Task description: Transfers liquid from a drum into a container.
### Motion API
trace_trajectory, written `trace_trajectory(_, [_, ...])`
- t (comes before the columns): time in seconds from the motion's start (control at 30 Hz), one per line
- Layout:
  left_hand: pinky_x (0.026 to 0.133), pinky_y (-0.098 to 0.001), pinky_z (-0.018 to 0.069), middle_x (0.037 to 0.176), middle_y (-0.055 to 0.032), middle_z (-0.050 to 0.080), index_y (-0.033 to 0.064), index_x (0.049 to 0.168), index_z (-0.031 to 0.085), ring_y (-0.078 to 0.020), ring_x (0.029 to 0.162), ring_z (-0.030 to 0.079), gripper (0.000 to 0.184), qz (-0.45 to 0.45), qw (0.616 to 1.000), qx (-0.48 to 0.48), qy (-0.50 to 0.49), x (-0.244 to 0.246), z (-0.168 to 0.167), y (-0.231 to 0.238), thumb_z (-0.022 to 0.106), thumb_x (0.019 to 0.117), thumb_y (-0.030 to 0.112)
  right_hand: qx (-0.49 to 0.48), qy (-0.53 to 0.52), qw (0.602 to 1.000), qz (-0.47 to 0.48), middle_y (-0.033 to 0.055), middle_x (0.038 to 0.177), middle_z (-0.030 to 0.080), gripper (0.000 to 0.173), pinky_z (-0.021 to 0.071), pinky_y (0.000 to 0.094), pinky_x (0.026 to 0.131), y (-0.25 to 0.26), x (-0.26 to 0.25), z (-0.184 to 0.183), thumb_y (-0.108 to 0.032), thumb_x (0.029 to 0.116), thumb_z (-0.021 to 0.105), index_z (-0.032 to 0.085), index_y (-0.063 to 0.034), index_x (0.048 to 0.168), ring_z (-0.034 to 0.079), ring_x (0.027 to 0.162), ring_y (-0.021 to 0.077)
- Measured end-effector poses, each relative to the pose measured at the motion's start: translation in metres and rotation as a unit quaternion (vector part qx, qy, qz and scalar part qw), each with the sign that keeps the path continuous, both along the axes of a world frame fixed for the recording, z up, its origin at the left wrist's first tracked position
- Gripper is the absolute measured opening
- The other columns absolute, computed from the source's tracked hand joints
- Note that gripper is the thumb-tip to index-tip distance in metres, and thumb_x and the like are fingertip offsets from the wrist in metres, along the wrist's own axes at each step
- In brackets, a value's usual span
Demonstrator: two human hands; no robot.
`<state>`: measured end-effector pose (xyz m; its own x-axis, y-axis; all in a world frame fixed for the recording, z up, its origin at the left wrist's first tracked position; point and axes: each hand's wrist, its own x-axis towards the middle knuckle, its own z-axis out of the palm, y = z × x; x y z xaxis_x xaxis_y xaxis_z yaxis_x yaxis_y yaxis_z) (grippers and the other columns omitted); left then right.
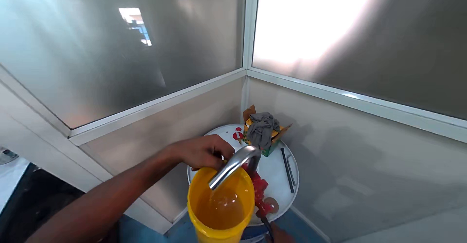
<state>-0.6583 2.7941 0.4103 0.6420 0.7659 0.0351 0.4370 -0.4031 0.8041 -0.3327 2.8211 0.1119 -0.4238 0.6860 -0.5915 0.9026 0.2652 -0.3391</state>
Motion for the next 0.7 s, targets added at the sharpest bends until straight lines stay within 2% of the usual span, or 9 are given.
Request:
trace_trajectory(0.1, [0.058, -0.0143, 0.0504, 0.083, 0.0027, 0.068, 0.0034, 0.087, 0.072, 0.0015, 0.069, 0.06, 0.012, -0.009, 1.0, -0.008, -0.001, -0.003, 0.003, 0.005, 0.061, 0.0893, 0.006, -0.025, -0.001, 1.0, -0.012, 0.0249, 0.117, 0.07, 0.044, 0.0524, 0.0618, 0.091, -0.005, -0.004, 0.0, -0.032, 0.1043, 0.051, 0.056, -0.0023, 0.136, 0.068, 0.111, 0.0428])
trace_trajectory(0.23, [0.054, -0.0146, 0.0507, 0.083, 0.0024, 0.069, 0.0044, 0.091, 0.072, 0.0005, 0.066, 0.061, 0.011, -0.04, 0.999, -0.021, -0.005, -0.004, 0.006, 0.014, 0.062, 0.0898, 0.007, -0.06, 0.024, 0.998, -0.01, 0.024, 0.121, 0.068, 0.042, 0.051, 0.0603, 0.094, -0.007, -0.009, -0.005, -0.028, 0.1029, 0.055, 0.057, -0.0032, 0.136, 0.066, 0.114, 0.0414])
trace_trajectory(0.37, [0.051, -0.0148, 0.0499, 0.081, 0.0032, 0.068, 0.0064, 0.09, 0.074, 0.0003, 0.063, 0.06, 0.012, -0.047, 0.998, -0.025, 0.016, -0.004, 0.012, 0.018, 0.062, 0.0879, 0.007, -0.105, 0.076, 0.992, -0.001, 0.0267, 0.124, 0.066, 0.044, 0.0485, 0.06, 0.098, -0.017, -0.015, -0.01, -0.026, 0.1022, 0.058, 0.056, 0.0004, 0.137, 0.064, 0.116, 0.0419])
trace_trajectory(0.47, [0.056, -0.0141, 0.051, 0.083, 0.0037, 0.069, 0.006, 0.089, 0.074, 0.0008, 0.068, 0.061, 0.012, -0.074, 0.997, -0.014, 0.009, -0.007, 0.011, 0.022, 0.062, 0.0886, 0.008, -0.133, 0.102, 0.986, -0.007, 0.0284, 0.12, 0.065, 0.043, 0.0488, 0.0583, 0.096, -0.03, -0.02, -0.008, -0.025, 0.1025, 0.059, 0.057, 0.0047, 0.133, 0.064, 0.111, 0.0421])
trace_trajectory(0.63, [0.053, -0.0143, 0.0504, 0.084, 0.0032, 0.069, 0.0058, 0.088, 0.073, 0.0006, 0.066, 0.061, 0.013, -0.09, 0.996, -0.022, -0.005, -0.015, 0.008, 0.027, 0.061, 0.089, 0.008, -0.138, 0.122, 0.982, -0.026, 0.0294, 0.115, 0.066, 0.044, 0.0487, 0.0597, 0.094, -0.041, -0.026, -0.01, -0.026, 0.1019, 0.059, 0.058, 0.0072, 0.13, 0.065, 0.107, 0.0431])
trace_trajectory(0.7, [0.053, -0.0138, 0.0496, 0.083, 0.003, 0.068, 0.0048, 0.089, 0.073, 0.0008, 0.065, 0.06, 0.013, -0.104, 0.994, -0.023, -0.009, -0.015, 0.008, 0.03, 0.06, 0.0897, 0.007, -0.15, 0.132, 0.979, -0.036, 0.0281, 0.11, 0.066, 0.042, 0.0498, 0.0578, 0.09, -0.041, -0.027, -0.011, -0.025, 0.1017, 0.059, 0.059, 0.0072, 0.128, 0.066, 0.1, 0.0412])
